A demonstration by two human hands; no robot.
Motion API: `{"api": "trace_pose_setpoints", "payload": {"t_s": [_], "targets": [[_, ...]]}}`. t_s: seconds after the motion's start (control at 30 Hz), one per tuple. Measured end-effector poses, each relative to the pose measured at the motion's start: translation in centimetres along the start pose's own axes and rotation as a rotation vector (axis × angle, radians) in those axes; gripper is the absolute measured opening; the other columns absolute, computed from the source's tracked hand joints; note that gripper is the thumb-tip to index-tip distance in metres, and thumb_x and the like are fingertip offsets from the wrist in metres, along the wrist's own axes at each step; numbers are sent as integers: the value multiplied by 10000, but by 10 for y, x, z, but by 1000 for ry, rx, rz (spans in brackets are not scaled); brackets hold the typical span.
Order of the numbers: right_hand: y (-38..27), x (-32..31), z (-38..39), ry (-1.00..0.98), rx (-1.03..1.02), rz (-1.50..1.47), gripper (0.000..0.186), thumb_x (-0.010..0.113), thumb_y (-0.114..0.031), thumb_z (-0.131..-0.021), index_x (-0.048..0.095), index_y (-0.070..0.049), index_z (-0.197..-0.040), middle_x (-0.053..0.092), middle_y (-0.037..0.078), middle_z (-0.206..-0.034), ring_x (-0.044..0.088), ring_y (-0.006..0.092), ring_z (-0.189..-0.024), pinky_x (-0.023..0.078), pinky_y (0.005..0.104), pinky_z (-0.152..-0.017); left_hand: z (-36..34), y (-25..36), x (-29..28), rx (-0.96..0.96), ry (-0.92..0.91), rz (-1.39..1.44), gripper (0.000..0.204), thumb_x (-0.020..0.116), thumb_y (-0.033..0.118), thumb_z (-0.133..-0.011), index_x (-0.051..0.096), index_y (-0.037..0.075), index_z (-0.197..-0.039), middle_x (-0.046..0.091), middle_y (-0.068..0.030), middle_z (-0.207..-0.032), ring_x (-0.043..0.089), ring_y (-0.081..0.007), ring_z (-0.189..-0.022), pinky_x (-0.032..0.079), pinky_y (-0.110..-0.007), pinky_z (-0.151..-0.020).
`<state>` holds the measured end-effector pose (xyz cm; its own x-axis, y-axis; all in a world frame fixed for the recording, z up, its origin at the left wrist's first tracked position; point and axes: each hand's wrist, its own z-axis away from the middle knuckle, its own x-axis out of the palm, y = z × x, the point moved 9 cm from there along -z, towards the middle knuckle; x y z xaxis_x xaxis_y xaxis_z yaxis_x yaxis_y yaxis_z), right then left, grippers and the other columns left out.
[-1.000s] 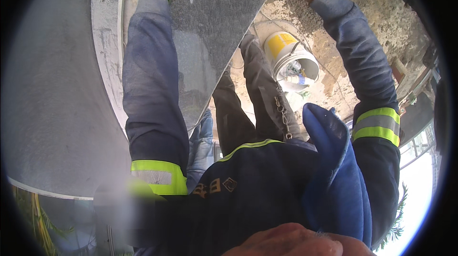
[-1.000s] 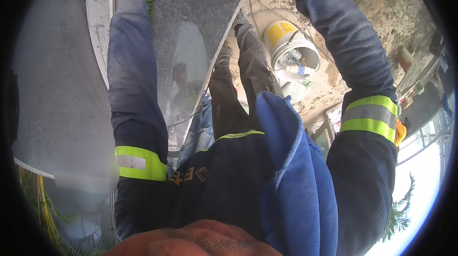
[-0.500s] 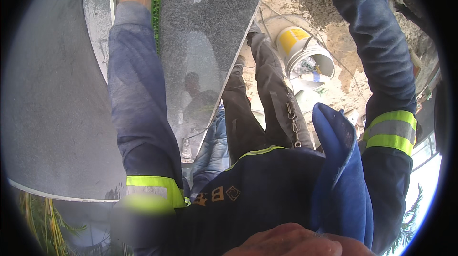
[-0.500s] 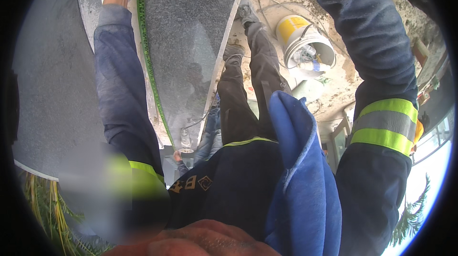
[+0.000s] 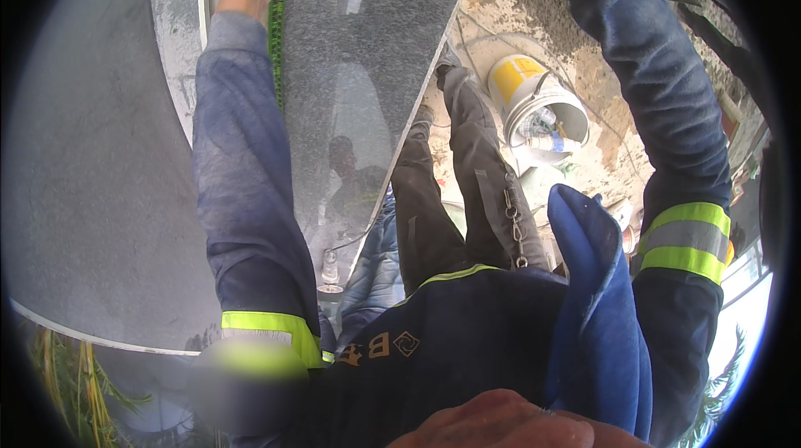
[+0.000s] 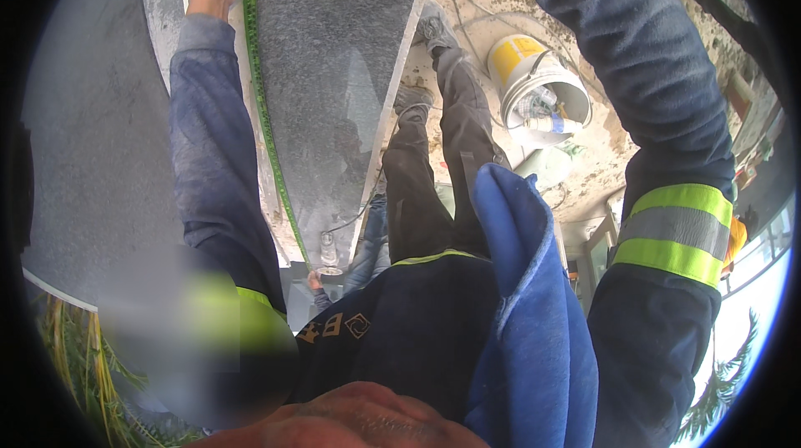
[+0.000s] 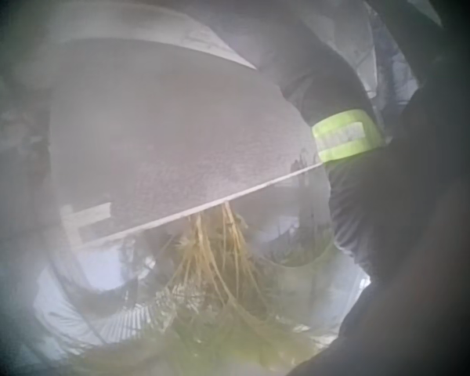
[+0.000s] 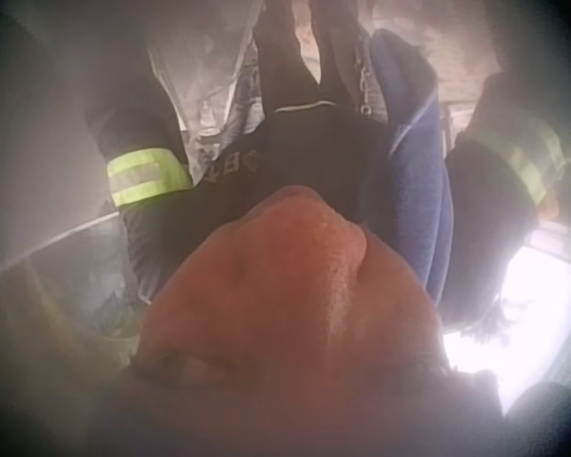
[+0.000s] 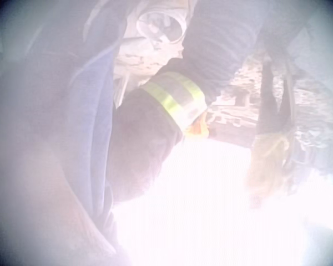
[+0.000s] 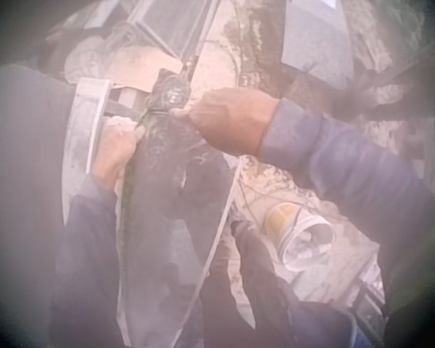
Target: The person measures and marks a curved wall section using a tape measure and marker, then positions and adjusts large rectangular tiles along the curve. They use a trowel to apply adhesive and a level to check alignment while other workers are visible nearby.
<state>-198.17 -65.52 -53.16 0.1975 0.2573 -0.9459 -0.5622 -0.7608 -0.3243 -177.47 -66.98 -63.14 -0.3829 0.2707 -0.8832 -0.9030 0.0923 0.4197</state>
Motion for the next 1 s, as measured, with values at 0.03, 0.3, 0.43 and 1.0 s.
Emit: {"api": "trace_pose_setpoints", "payload": {"t_s": [0.03,0.3,0.43,1.0], "targets": [[-1,4,-5,-51,5,-12,455,528,4,-877,643,-68,-1311,710,162,-847,704,332,-851,567,434,-755,5,-4,-3,-9,2,9,313,585,277,-919,730,14,-832,677,-185,-907,586,-346,-1020,426,-481,-894],[1,-6,-2,-70,5,10,356,536,-58,-921,674,-68,-1249,720,154,-844,711,343,-840,575,440,-735,-2,8,0,15,66,142,284,609,252,-887,726,25,-764,669,-173,-814,598,-350,-934,435,-470,-832],[-12,5,-20,-245,32,51,284,536,-91,-935,715,-54,-1152,736,156,-875,725,338,-866,592,430,-748,-5,-9,17,226,150,-190,282,622,244,-866,688,24,-704,672,-172,-787,601,-356,-893,427,-483,-813],[-7,45,-79,-882,30,194,381,593,-131,-947,543,-165,-1323,706,177,-964,668,294,-880,584,409,-776,7,-20,30,-318,121,301,383,647,344,-855,708,-13,-731,700,-249,-778,699,-431,-866,525,-551,-754]]}}
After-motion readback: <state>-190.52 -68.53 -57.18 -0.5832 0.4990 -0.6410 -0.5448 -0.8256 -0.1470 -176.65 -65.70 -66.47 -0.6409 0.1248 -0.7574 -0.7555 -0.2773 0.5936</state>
